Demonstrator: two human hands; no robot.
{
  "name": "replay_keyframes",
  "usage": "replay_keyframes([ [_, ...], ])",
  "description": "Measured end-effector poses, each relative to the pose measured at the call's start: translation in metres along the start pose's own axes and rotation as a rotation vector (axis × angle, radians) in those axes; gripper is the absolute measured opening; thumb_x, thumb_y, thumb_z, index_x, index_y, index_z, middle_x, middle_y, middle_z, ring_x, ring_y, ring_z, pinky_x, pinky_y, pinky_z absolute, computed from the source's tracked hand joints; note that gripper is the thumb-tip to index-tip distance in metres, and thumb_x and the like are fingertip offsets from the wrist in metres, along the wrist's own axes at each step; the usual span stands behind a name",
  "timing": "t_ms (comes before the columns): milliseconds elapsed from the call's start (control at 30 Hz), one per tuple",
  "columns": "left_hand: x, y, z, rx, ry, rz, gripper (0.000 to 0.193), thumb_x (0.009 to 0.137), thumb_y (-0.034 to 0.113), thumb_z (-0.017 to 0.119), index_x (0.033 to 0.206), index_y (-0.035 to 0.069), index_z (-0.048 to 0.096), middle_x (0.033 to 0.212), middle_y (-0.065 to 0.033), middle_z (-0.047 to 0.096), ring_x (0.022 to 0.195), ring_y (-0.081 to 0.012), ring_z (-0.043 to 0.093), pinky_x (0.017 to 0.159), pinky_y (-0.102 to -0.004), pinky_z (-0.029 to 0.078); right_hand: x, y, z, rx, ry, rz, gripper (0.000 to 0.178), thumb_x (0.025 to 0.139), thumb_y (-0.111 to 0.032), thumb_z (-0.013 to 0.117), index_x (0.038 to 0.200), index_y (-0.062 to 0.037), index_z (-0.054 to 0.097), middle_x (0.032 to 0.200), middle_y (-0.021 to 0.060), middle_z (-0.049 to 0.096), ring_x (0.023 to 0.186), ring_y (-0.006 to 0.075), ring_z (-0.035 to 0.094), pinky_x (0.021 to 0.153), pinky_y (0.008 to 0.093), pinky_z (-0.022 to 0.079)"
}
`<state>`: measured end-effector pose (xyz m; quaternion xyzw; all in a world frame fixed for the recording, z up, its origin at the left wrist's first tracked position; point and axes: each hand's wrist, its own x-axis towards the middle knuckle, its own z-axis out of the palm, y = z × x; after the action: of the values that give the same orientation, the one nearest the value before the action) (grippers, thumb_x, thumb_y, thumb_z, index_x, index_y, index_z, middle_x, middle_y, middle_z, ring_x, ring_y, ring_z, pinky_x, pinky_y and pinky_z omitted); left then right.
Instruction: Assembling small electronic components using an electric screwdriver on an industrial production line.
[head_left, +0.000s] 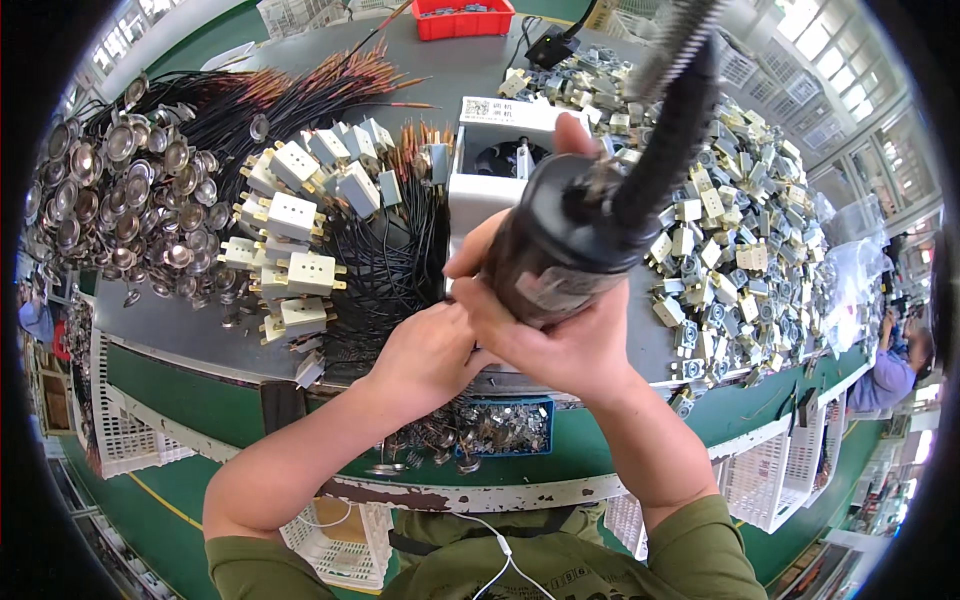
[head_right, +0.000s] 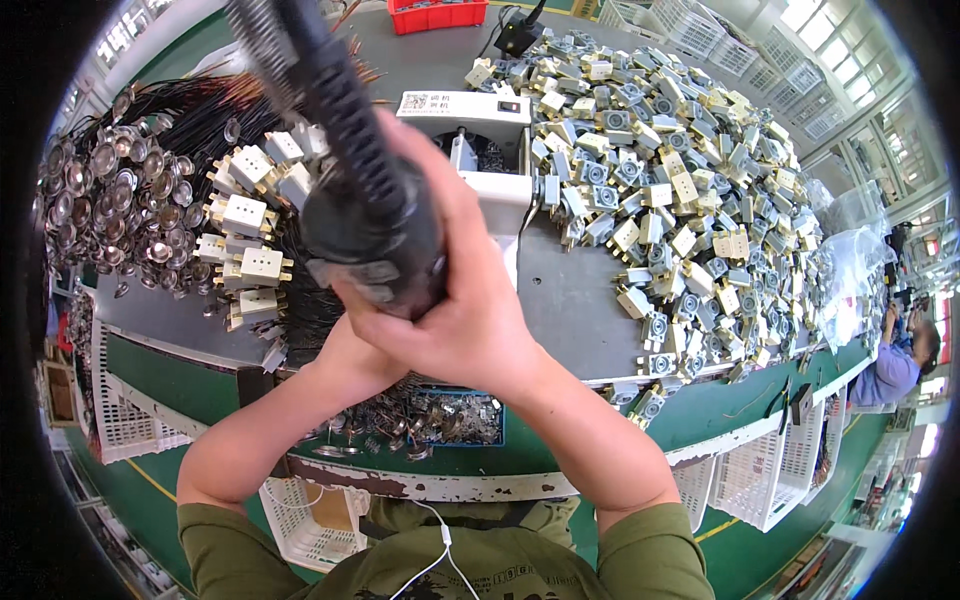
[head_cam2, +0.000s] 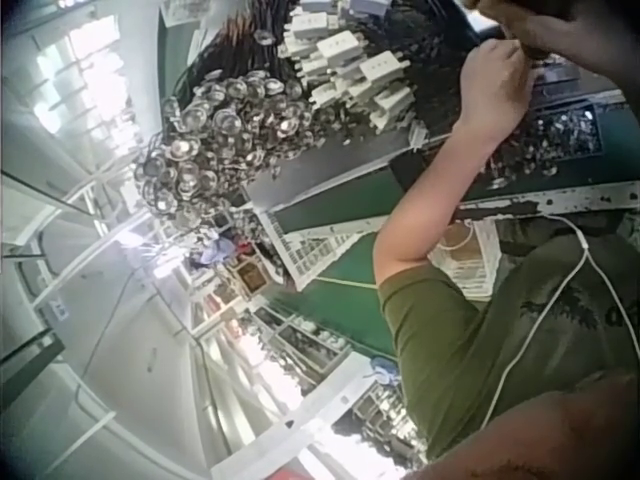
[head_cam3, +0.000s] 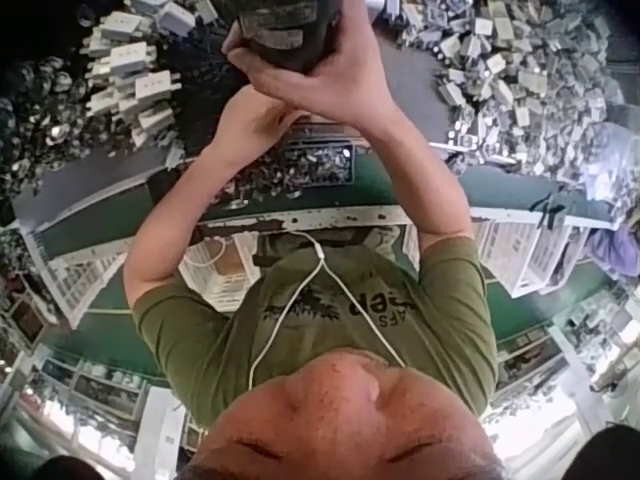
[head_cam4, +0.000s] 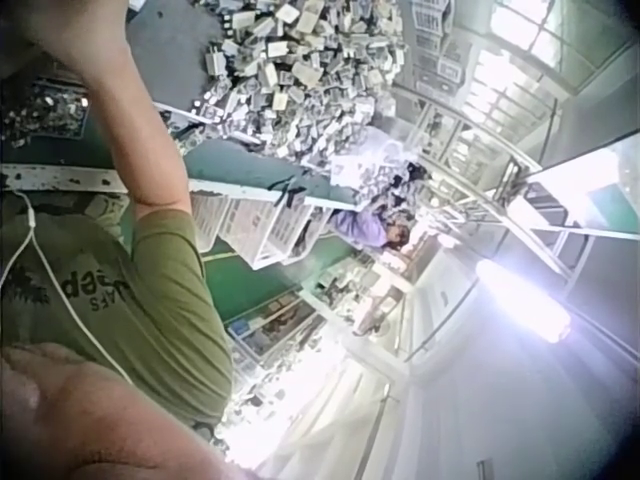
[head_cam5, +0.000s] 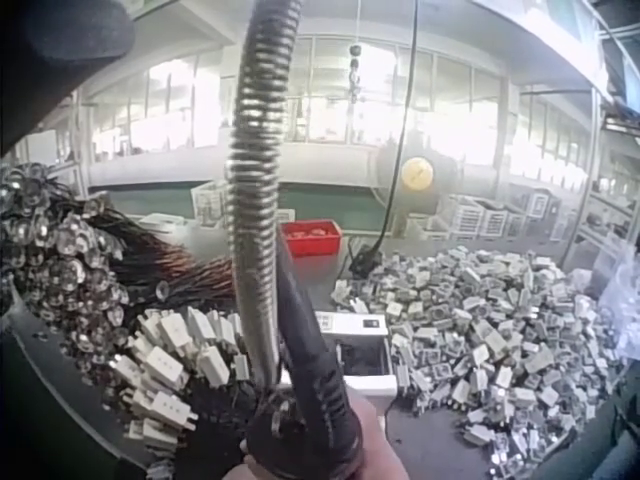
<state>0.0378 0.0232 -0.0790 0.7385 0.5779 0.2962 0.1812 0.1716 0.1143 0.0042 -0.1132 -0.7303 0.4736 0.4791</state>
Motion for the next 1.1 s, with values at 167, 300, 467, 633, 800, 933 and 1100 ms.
replay_keyframes([
  [167,0.006,-0.005,-0.003,-0.022,-0.104,0.015,0.022,0.087,0.022,0.070,0.099,0.004,0.066,0.097,-0.0147,0.070,0.090,-0.0358,0.068,0.075,-0.0466,0.056,-0.004,-0.004,0.003,-0.002,0.013,-0.015,0.107,0.077,0.012,0.070,0.157,-0.0010,0.000,0.086,0.0105,0.067,0.072,0.0131,0.065,0.068,0.0264,0.053],
  [300,0.009,-0.001,-0.008,-0.060,-0.095,0.016,0.018,0.088,0.019,0.066,0.098,0.005,0.066,0.092,-0.0144,0.070,0.084,-0.0358,0.069,0.068,-0.0466,0.056,-0.002,-0.005,0.003,0.011,0.043,0.037,0.104,0.079,0.011,0.069,0.157,-0.0014,0.001,0.088,0.0110,0.068,0.071,0.0130,0.064,0.067,0.0262,0.053],
  [467,0.006,-0.005,-0.006,0.009,-0.098,0.048,0.014,0.085,0.016,0.065,0.096,0.007,0.065,0.083,-0.0164,0.069,0.078,-0.0375,0.069,0.064,-0.0472,0.056,-0.003,-0.010,0.003,0.033,0.099,0.137,0.100,0.082,0.009,0.067,0.158,-0.0019,0.003,0.091,0.0117,0.068,0.069,0.0128,0.064,0.065,0.0258,0.053],
  [633,0.006,-0.008,-0.002,-0.121,-0.035,0.008,0.014,0.084,0.013,0.064,0.095,0.006,0.066,0.084,-0.0179,0.069,0.079,-0.0374,0.069,0.065,-0.0484,0.056,0.000,-0.024,0.001,0.061,0.156,0.224,0.095,0.084,0.008,0.065,0.158,-0.0025,0.005,0.094,0.0124,0.069,0.066,0.0126,0.063,0.064,0.0255,0.053],
  [800,-0.001,-0.002,-0.013,0.110,-0.133,0.125,0.030,0.084,0.021,0.073,0.110,0.007,0.067,0.093,-0.0095,0.065,0.086,-0.0293,0.067,0.076,-0.0416,0.056,0.006,-0.040,-0.006,0.077,0.217,0.296,0.091,0.087,0.006,0.064,0.158,-0.0031,0.007,0.097,0.0131,0.069,0.064,0.0123,0.063,0.062,0.0251,0.053],
  [933,0.006,0.017,-0.006,0.231,-0.171,0.155,0.036,0.083,0.026,0.076,0.115,0.010,0.067,0.101,-0.0057,0.065,0.093,-0.0247,0.065,0.079,-0.0411,0.052,0.013,-0.036,-0.046,-0.061,0.243,-0.034,0.091,0.090,0.000,0.069,0.161,-0.0097,0.012,0.106,0.0150,0.068,0.066,0.0125,0.062,0.065,0.0253,0.053],
  [1100,0.000,0.023,-0.022,0.159,-0.186,0.235,0.032,0.080,0.018,0.077,0.111,0.015,0.070,0.099,0.0021,0.068,0.083,-0.0186,0.065,0.073,-0.0348,0.046,0.006,-0.021,-0.098,-0.424,0.199,0.057,0.080,0.096,-0.012,0.066,0.160,-0.0075,0.018,0.133,0.0158,0.059,0.118,0.0220,0.061,0.099,0.0364,0.049],
])
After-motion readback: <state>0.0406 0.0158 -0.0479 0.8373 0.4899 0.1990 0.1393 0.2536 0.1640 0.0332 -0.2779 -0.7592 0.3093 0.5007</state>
